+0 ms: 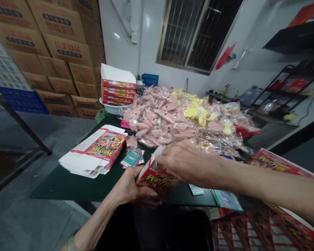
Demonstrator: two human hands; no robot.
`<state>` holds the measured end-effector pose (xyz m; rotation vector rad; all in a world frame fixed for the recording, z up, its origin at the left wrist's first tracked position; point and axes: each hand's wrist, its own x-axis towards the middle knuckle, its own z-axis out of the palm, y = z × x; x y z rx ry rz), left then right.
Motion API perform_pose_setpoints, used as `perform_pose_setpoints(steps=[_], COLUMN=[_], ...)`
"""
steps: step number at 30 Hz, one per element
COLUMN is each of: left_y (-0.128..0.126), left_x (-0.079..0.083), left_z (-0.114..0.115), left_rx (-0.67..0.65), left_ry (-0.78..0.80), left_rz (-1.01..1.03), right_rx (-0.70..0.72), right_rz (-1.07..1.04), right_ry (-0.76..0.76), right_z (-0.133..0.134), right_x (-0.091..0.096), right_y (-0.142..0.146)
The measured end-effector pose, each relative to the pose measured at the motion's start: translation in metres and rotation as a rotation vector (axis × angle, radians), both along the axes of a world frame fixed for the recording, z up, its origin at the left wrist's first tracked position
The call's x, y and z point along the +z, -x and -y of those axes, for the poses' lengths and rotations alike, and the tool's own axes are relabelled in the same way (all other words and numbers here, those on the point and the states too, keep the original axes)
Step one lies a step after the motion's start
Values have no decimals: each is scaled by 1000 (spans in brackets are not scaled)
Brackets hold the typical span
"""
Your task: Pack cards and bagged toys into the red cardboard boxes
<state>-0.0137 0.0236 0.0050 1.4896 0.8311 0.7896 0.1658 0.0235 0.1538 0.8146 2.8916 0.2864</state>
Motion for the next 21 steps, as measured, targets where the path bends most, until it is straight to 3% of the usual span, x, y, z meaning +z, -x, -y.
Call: perform_pose_setpoints(steps=[2,5,7,10,14,17,21], left_y=[-1,-3,-3,-2,-2,0,4], left_x=[-4,-10,-13,-15,-14,-16,-24], left_z=[0,0,0,0,1,1,2], left_rx=[41,148,237,271,175,226,309], left_ry=[28,56,37,-36,-162,-162,-159], left_rz=[83,189,215,153,13,-11,-1], right_rx=[49,11,-99,-157,2,19,-40], right_rz=[-104,-459,-687,-879,-753,-609,-659], right_ry=[-35,-275,-375,-340,-180,1,-152], right_z=[3,12,19,23,12,2,6], right_x=[12,16,4,-23,-44,-45,-49], right_y=[-3,-14,-22,-27,-16,-7,0])
